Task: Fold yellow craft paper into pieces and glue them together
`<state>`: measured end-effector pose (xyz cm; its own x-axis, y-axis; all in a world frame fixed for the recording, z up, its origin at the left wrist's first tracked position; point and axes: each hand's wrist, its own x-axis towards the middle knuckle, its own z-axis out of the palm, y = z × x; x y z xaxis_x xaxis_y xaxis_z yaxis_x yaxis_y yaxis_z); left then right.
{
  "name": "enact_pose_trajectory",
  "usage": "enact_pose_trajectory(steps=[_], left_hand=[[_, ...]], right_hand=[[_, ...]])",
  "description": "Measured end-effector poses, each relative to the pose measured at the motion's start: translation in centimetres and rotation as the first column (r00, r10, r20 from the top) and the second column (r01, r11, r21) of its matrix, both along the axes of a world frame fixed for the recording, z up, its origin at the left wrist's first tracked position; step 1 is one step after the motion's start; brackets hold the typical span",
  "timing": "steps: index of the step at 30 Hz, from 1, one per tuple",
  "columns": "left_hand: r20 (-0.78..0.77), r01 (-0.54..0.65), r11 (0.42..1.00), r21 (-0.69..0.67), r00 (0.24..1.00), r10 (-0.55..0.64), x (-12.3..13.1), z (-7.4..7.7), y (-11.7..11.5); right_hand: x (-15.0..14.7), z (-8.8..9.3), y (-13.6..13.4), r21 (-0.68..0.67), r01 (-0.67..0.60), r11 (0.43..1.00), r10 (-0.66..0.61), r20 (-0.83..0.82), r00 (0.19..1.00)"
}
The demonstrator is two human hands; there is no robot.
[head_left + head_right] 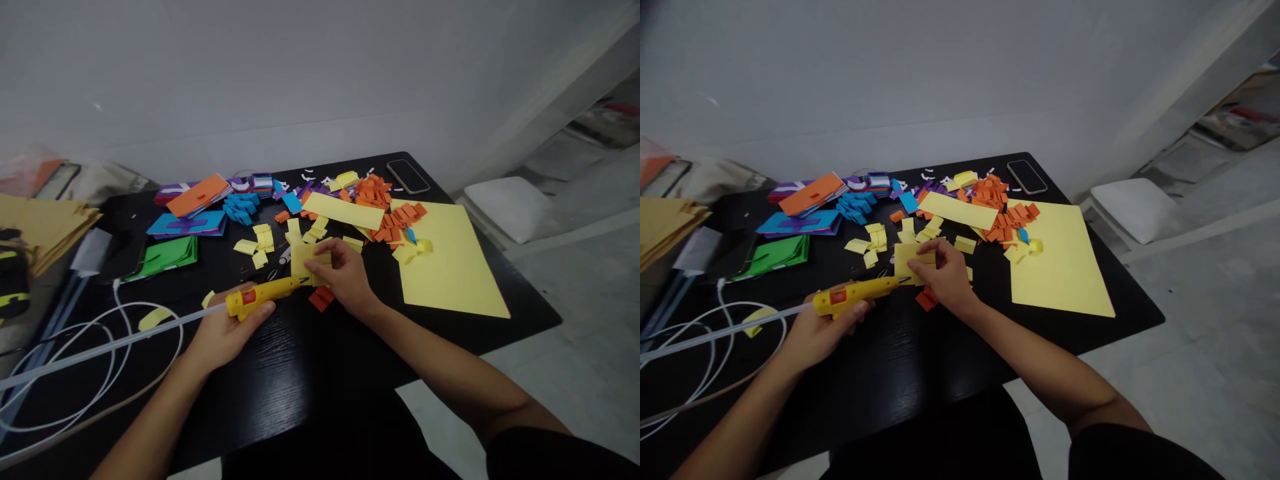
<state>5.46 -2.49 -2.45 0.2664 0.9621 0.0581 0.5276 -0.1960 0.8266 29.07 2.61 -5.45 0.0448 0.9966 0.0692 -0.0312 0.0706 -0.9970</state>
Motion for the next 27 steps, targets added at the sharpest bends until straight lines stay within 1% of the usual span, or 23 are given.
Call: enact_pose_trajectory(steps=[3,8,12,18,21,27], left_hand=[[-0.042,0.044,0.997,0.06,0.998,-0.041,0.15,0.01,0.09],[-0.098,0.065,0.992,0.105,0.994,-0.054,0.3,0.17,0.21],[-0.119,0.067,0.992,0.104,0.991,-0.055,0.18,0.11,0.23],[-0.098,0.046,0.996,0.079,0.995,-0.038,-0.22,0.01,0.36],[-0.079,0.026,0.997,0.071,0.997,-0.02,-0.29,0.14,0.51],[-0.071,-0.011,0.998,0.064,0.997,0.016,-0.32,0.5,0.63]], right_hand=[[-0.04,0.05,-0.03,0.003,0.002,1.0,-0.002,-0.007,1.0],[-0.06,0.38,-0.08,-0.013,0.002,1.0,-0.002,-0.023,1.0],[-0.06,0.54,-0.02,-0.026,-0.011,1.0,0.009,-0.074,0.997],[0.09,0.61,0.09,-0.043,0.001,0.999,-0.005,-0.077,0.997],[0.23,0.67,0.16,-0.049,-0.005,0.999,0.0,-0.097,0.995],[0.41,0.62,0.4,-0.069,0.024,0.997,-0.032,-0.111,0.993]])
